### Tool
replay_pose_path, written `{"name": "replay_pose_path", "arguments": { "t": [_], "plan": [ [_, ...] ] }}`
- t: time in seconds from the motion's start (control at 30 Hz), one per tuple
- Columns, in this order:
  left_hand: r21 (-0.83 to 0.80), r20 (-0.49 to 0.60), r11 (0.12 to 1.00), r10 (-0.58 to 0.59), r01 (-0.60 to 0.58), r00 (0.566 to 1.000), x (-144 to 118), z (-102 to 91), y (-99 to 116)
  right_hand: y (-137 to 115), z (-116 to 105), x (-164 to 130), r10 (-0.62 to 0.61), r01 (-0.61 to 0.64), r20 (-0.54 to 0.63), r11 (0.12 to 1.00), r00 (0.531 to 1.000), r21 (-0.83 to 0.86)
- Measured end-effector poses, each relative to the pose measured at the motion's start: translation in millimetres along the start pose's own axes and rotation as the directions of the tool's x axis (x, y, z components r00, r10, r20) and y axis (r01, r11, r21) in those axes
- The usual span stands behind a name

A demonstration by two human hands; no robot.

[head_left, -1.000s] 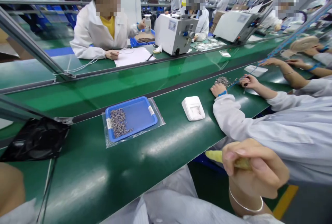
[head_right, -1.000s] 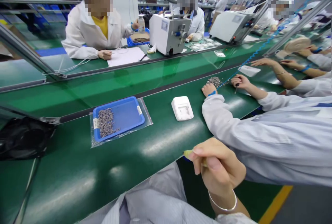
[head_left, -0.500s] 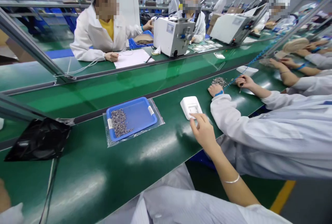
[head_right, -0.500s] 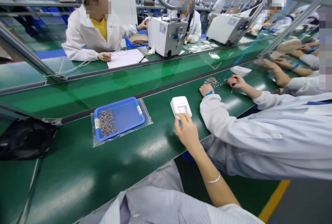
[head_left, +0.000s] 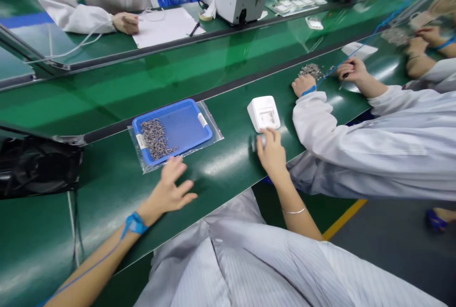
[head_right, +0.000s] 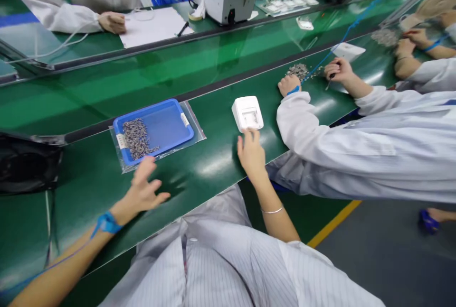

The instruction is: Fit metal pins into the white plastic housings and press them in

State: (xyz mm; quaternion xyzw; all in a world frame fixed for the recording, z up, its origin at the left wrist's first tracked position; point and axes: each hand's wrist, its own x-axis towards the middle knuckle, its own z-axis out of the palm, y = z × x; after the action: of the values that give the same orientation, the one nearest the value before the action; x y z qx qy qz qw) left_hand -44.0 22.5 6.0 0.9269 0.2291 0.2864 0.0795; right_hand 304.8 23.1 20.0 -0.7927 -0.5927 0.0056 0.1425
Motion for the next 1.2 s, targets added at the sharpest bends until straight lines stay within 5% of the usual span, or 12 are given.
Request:
{"name": "replay_pose_path", "arguments": {
  "t": [0.1, 0.17, 0.27, 0.33, 0.4, 0.47, 0.5, 0.6, 0.8, 1.0, 1.2],
  "plan": [
    [0.043, 0.069, 0.951, 0.302, -0.305, 0.951, -2.9, 14.3, 16.6, 7.0, -4.8, 21.4, 0.02, -0.017, 0.032, 0.995, 0.999, -0.096],
    [0.078, 0.122, 0.915, 0.386, -0.397, 0.914, 1.6, 19.5, 24.1, 2.0, -10.5, 28.9, -0.003, 0.03, 0.134, 0.979, 0.991, -0.203],
    [0.084, 0.114, 0.98, 0.173, -0.183, 0.978, 9.5, 21.2, 27.6, -23.4, -28.6, 22.6, -0.104, 0.206, 0.346, 0.94, 0.932, -0.272],
    [0.061, 0.126, 0.998, -0.03, 0.023, 0.992, 13.3, 21.0, 27.2, -47.7, -45.0, 13.8, -0.25, 0.356, 0.537, 0.929, 0.806, -0.102],
    [0.013, 0.167, 0.982, -0.19, 0.191, 0.967, 16.0, 20.8, 25.9, -75.1, -59.1, 10.5, -0.49, 0.452, 0.672, 0.856, 0.555, 0.251],
    [-0.059, 0.235, 0.951, -0.283, 0.305, 0.93, 18.0, 20.1, 23.9, -105.8, -64.6, 18.0, -0.692, 0.467, 0.626, 0.714, 0.359, 0.521],
    [-0.098, 0.268, 0.936, -0.303, 0.339, 0.915, 18.8, 19.4, 22.6, -122.5, -62.6, 26.0, -0.748, 0.502, 0.566, 0.657, 0.345, 0.563],
    [-0.168, 0.321, 0.917, -0.297, 0.363, 0.899, 19.9, 16.3, 19.2, -175.4, -37.3, 60.5, -0.786, 0.677, 0.384, 0.615, 0.485, 0.404],
    [-0.148, 0.312, 0.927, -0.287, 0.344, 0.906, 20.9, 12.4, 18.7, -246.5, 33.8, 107.2, -0.813, 0.799, 0.338, 0.558, 0.474, 0.222],
    [-0.143, 0.287, 0.93, -0.288, 0.338, 0.914, 21.9, 13.2, 18.8, -247.4, 49.3, 107.3, -0.731, 0.671, 0.331, 0.681, 0.597, 0.294],
    [-0.178, 0.284, 0.924, -0.282, 0.339, 0.916, 18.7, 14.3, 17.3, -240.9, 41.0, 106.1, -0.7, 0.695, 0.399, 0.694, 0.593, 0.185]
  ]
}}
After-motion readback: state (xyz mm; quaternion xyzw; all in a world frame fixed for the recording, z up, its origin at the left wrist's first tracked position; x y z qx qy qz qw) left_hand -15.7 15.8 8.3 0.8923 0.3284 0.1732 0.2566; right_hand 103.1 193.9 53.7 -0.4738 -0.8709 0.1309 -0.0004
